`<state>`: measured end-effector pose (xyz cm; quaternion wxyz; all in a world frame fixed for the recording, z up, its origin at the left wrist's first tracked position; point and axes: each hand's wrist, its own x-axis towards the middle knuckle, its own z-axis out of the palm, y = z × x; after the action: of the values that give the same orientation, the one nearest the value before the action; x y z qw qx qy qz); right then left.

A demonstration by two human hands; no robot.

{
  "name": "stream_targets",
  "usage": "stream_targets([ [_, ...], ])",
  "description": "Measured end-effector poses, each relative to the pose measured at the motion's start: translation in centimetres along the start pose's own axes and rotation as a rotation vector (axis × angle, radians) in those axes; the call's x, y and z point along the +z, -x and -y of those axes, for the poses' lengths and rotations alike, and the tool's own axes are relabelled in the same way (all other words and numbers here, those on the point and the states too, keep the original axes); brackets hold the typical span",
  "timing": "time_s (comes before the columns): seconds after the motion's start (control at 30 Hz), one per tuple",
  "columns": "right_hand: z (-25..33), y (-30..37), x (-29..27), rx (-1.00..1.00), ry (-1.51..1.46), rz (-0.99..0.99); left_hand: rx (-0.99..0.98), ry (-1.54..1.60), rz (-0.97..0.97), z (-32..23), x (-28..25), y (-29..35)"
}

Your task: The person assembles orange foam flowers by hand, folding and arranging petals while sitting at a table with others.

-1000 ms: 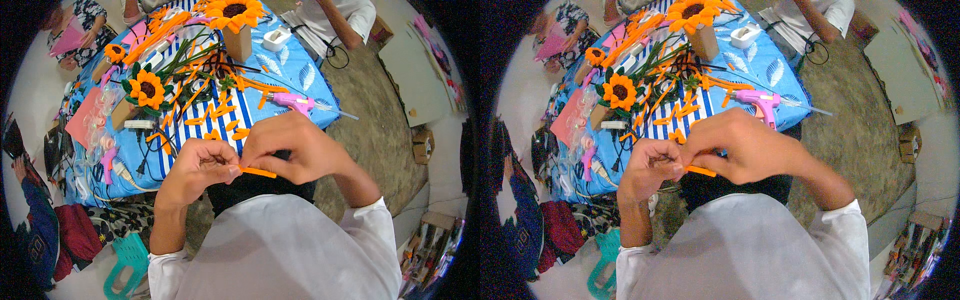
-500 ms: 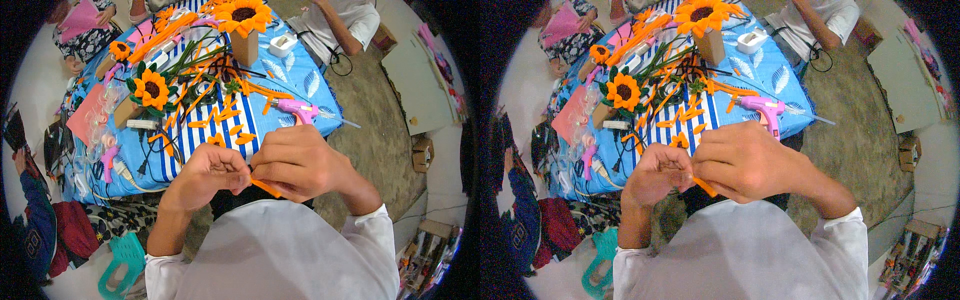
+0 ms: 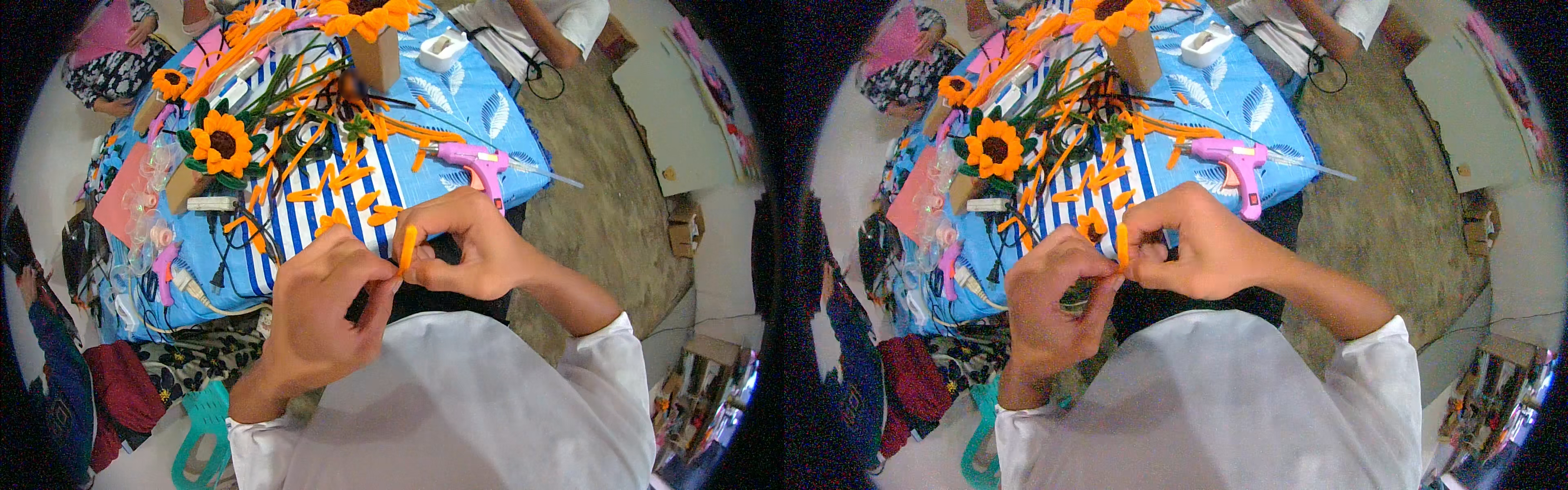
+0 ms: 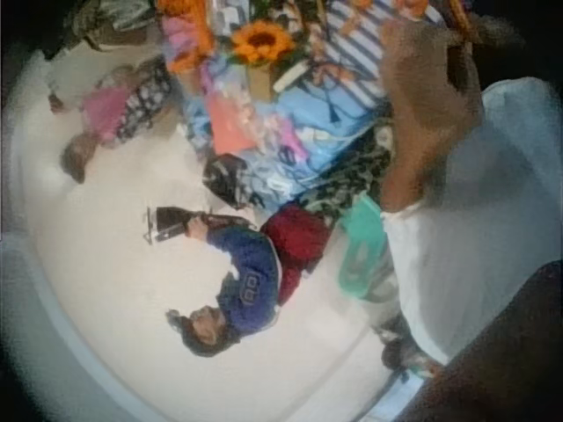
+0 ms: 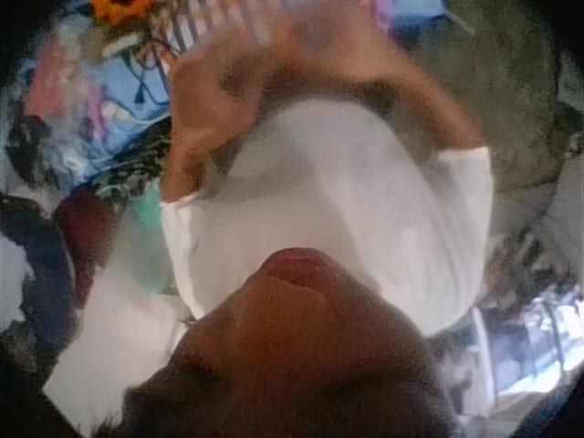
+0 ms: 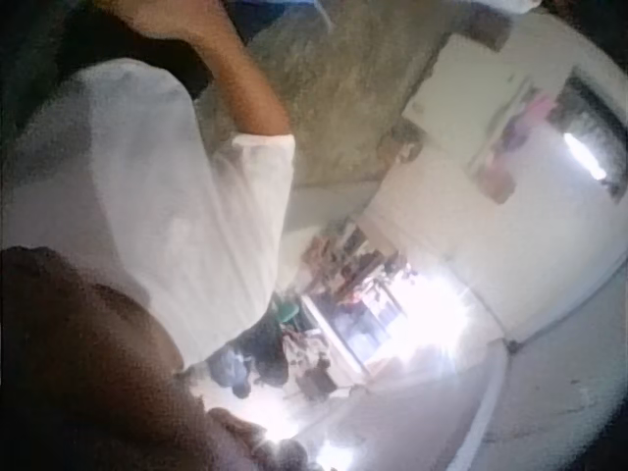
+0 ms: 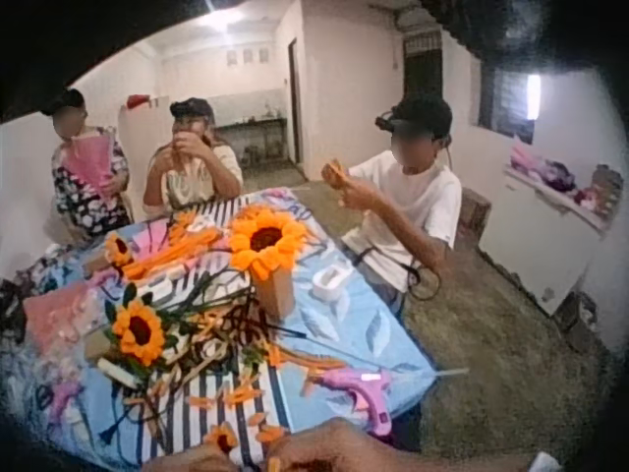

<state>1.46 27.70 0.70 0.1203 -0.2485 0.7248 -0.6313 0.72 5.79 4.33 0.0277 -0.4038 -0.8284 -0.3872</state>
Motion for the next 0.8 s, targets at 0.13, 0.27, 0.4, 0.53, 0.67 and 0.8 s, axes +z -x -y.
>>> stream_targets([
  [0.13, -0.1, 0.1, 1.3, 0.173, -0.322, -0.102, 0.116, -0.131, -0.041, -0.5, 0.5, 0.3],
  [0.27, 0.0, 0.5, 2.1, 0.344, -0.584, -0.208, 0.225, -0.249, -0.033, -0.2, 0.7, 0.0],
  [0.4, -0.5, 0.6, 2.6, 0.426, -0.806, -0.265, 0.261, -0.301, 0.013, 0.0, 0.6, -0.5],
  [0.53, 0.4, 0.3, 2.2, 0.352, -0.412, -0.245, 0.022, -0.071, 0.029, 0.5, 0.2, -0.5],
  [0.67, 1.0, 0.8, 1.4, 0.153, -0.034, -0.234, -0.108, 0.445, 0.089, 3.9, 0.5, 0.6],
  [0.8, 1.8, 0.3, 1.6, 0.053, 0.106, -0.202, -0.415, 0.933, 0.13, 4.1, 1.3, 1.6],
])
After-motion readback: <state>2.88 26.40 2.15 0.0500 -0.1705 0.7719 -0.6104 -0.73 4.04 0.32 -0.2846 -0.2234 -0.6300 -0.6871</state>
